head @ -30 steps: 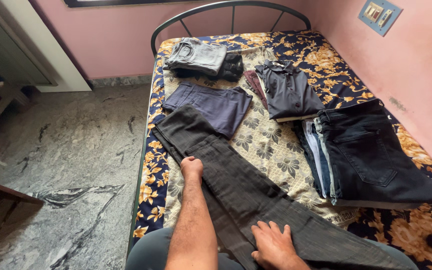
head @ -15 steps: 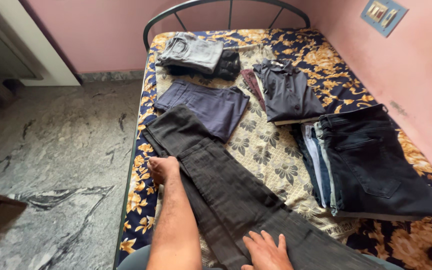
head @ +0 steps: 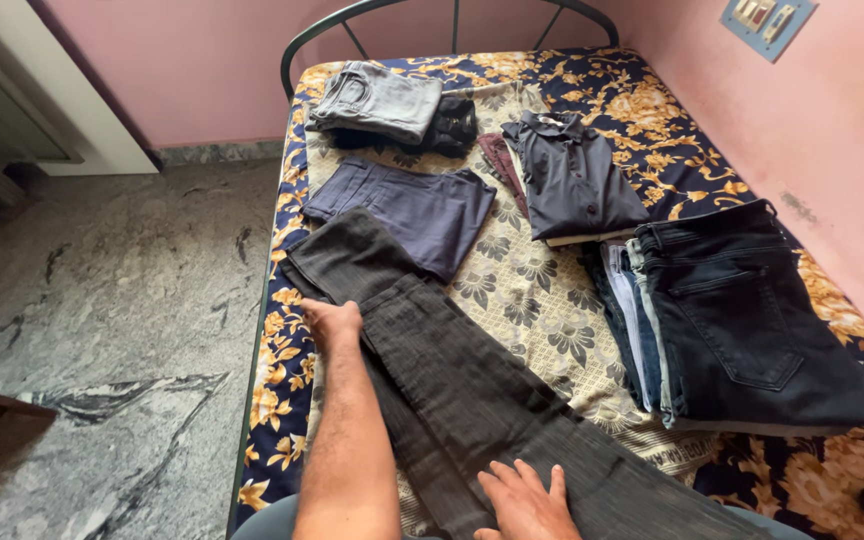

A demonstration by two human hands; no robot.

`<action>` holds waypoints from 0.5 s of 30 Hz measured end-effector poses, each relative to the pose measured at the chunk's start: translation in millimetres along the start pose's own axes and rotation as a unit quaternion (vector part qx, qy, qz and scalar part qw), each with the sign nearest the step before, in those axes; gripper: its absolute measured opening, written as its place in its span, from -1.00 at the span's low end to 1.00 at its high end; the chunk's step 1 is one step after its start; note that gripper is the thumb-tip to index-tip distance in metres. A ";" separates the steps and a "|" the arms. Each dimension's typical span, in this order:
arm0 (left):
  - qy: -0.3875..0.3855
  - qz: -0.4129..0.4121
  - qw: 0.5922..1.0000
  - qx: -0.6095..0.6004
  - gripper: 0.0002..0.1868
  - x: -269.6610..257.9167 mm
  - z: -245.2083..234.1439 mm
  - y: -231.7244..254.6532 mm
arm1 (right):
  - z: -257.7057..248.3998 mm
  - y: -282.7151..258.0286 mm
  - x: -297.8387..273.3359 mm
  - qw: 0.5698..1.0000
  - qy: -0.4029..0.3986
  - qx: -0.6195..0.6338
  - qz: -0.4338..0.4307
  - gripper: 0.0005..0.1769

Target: The person folds a pair of dark pants by hand on a bed, smoothing the fabric and aligning the legs before folding them into a compact rectangle.

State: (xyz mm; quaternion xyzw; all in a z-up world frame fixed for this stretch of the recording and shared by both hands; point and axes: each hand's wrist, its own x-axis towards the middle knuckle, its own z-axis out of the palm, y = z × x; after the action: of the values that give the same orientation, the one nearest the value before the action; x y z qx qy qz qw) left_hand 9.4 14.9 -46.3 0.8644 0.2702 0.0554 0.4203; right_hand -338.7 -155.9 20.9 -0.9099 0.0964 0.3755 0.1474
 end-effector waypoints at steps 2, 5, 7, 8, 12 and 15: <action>0.001 0.008 0.999 -0.038 -0.21 11.0 7.8 -6.8 | 0.1 1.2 0.3 1.000 -0.002 0.004 -0.005 -0.03; 0.013 0.037 0.996 -0.086 -0.23 17.9 19.4 -12.1 | 1.5 1.6 0.7 1.000 -0.001 0.008 -0.007 -0.02; 0.017 0.047 0.991 -0.127 -0.26 16.2 22.4 -7.5 | 1.9 1.3 1.2 1.000 0.002 0.010 -0.007 -0.02; 0.005 0.046 0.989 -0.143 -0.34 14.0 21.1 -3.8 | 1.6 1.1 1.2 1.000 0.003 0.012 -0.008 -0.03; -0.045 0.040 0.978 -0.199 -0.63 0.8 5.1 11.7 | 1.5 2.5 -3.6 0.999 0.022 0.025 -0.026 -0.04; -0.086 0.064 0.959 -0.262 -0.66 -6.4 -7.3 20.9 | 1.2 3.0 -9.9 0.997 0.047 0.036 -0.044 -0.06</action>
State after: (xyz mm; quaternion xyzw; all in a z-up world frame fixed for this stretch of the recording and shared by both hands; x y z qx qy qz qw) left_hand 10.4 6.3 -25.0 0.7409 0.1531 0.0761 0.6495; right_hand -347.2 -157.7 26.6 -0.9240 0.0765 0.3215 0.1923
